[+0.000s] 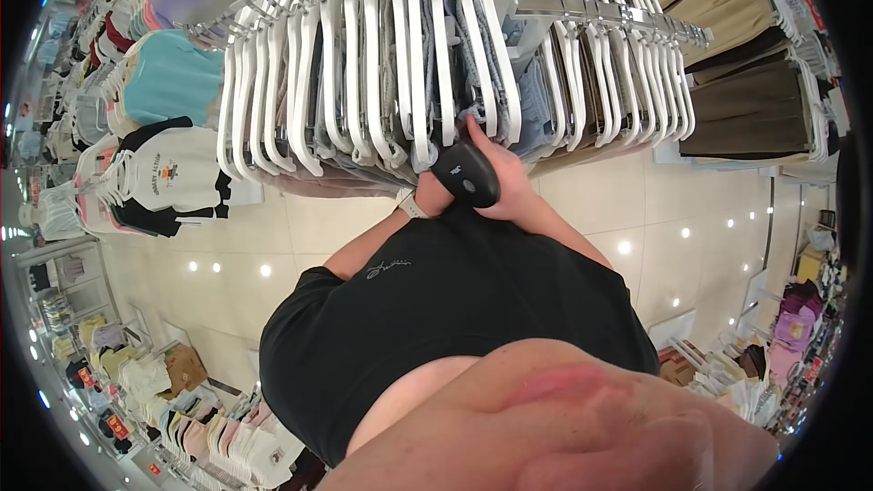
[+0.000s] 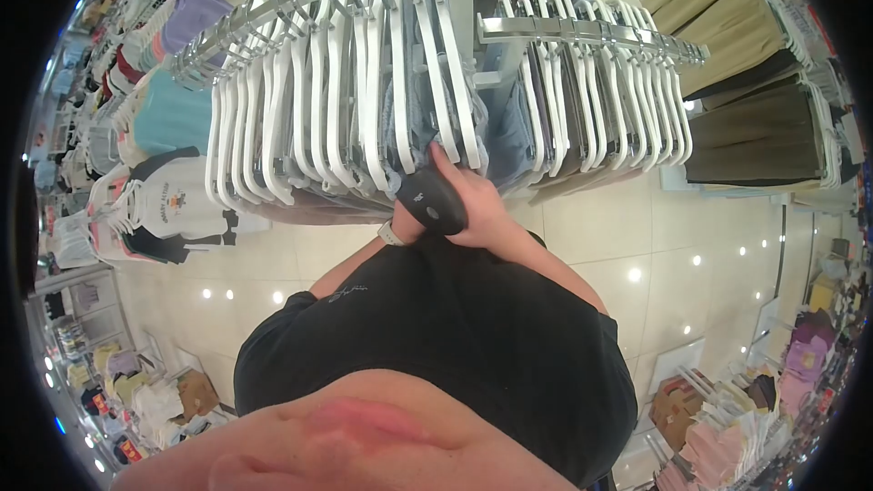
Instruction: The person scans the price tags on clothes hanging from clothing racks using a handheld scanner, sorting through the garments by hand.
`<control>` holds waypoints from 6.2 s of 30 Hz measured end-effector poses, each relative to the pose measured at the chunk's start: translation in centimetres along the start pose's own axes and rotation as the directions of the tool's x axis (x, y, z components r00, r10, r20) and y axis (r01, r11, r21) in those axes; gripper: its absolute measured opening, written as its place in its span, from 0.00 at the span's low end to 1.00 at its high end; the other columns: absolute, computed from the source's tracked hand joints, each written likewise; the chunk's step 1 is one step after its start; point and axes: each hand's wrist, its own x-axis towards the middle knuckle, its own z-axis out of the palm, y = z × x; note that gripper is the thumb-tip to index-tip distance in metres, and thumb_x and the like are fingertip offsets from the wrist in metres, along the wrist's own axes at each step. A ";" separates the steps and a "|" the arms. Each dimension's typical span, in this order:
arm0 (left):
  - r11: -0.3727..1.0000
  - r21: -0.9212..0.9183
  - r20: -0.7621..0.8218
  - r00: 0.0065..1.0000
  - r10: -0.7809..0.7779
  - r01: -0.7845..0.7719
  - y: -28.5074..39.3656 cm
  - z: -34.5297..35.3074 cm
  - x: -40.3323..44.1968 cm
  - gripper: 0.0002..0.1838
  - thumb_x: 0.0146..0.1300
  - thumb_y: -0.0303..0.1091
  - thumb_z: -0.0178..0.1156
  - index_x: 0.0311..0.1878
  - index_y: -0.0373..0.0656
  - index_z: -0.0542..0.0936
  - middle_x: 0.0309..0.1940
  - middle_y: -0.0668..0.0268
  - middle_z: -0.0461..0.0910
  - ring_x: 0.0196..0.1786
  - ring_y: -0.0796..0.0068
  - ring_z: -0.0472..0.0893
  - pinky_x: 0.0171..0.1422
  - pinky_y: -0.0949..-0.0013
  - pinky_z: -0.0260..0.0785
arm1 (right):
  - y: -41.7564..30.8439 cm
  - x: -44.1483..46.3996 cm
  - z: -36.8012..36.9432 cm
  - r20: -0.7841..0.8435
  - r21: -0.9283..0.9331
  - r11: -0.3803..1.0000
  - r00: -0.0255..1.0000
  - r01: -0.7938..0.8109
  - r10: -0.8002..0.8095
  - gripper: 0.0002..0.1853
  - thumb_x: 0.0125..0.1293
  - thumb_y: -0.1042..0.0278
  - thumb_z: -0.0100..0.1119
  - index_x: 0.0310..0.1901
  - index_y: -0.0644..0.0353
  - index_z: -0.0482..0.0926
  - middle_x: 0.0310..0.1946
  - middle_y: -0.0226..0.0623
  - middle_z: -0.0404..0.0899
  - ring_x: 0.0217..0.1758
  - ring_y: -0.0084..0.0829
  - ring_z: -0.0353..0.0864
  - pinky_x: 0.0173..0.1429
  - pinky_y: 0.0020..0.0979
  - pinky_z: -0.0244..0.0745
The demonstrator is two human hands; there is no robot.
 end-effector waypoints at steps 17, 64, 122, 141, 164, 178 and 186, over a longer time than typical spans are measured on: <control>0.794 -0.496 -0.142 0.869 -0.474 0.353 -5.8 4.5 7.3 0.25 0.77 0.44 0.52 0.68 0.35 0.71 0.66 0.56 0.74 0.65 0.62 0.77 0.67 0.57 0.71 | 4.0 -1.5 3.6 -0.121 0.241 0.964 0.982 -0.114 0.147 0.38 0.55 0.72 0.78 0.67 0.68 0.71 0.61 0.45 0.77 0.64 0.38 0.78 0.70 0.37 0.69; 0.769 -0.547 0.301 0.935 -0.189 0.332 0.0 0.2 3.6 0.21 0.73 0.40 0.58 0.65 0.43 0.75 0.63 0.60 0.77 0.66 0.64 0.75 0.72 0.62 0.66 | 3.5 -3.3 -0.4 0.012 0.085 0.993 0.997 0.077 -0.079 0.45 0.52 0.76 0.70 0.73 0.71 0.59 0.63 0.53 0.77 0.56 0.44 0.85 0.62 0.34 0.75; 0.888 -0.324 -0.177 0.902 -0.394 0.325 -1.5 1.0 8.3 0.19 0.74 0.33 0.54 0.64 0.38 0.76 0.62 0.53 0.78 0.65 0.57 0.76 0.71 0.60 0.66 | 4.2 2.4 0.8 -0.101 0.210 0.864 0.869 -0.458 0.485 0.23 0.64 0.64 0.73 0.58 0.63 0.81 0.52 0.36 0.85 0.55 0.30 0.83 0.62 0.33 0.76; 0.826 -0.490 -0.285 0.844 -0.454 0.279 1.6 -1.8 11.1 0.16 0.79 0.33 0.50 0.59 0.32 0.78 0.52 0.54 0.82 0.54 0.61 0.80 0.63 0.60 0.70 | 8.1 4.0 0.2 -0.216 0.059 0.932 0.907 -0.359 0.363 0.23 0.64 0.58 0.71 0.57 0.60 0.80 0.49 0.38 0.81 0.51 0.36 0.78 0.54 0.36 0.73; 0.796 -0.582 -0.205 0.917 -0.341 0.166 3.2 -3.5 10.9 0.18 0.83 0.37 0.42 0.39 0.39 0.77 0.24 0.66 0.77 0.25 0.75 0.77 0.32 0.70 0.70 | 6.9 3.9 0.7 0.016 0.471 0.695 0.793 -0.544 0.609 0.05 0.65 0.70 0.67 0.35 0.60 0.82 0.24 0.29 0.78 0.26 0.23 0.76 0.33 0.26 0.69; 0.635 -0.507 0.094 0.770 -0.631 0.583 1.5 -0.6 6.0 0.17 0.73 0.44 0.53 0.48 0.38 0.81 0.43 0.56 0.84 0.49 0.64 0.83 0.57 0.62 0.73 | 5.8 -2.0 2.2 0.008 0.377 0.741 0.802 -0.556 0.597 0.17 0.61 0.65 0.73 0.47 0.62 0.80 0.35 0.31 0.83 0.37 0.23 0.82 0.44 0.28 0.76; 0.482 -0.688 0.560 0.819 -0.124 0.542 4.1 0.1 4.2 0.14 0.72 0.30 0.60 0.57 0.38 0.81 0.51 0.65 0.84 0.53 0.80 0.80 0.62 0.70 0.71 | 6.0 -12.4 0.2 -0.094 0.182 0.979 0.989 -0.094 0.112 0.40 0.49 0.71 0.78 0.66 0.67 0.71 0.54 0.45 0.81 0.58 0.40 0.82 0.64 0.39 0.73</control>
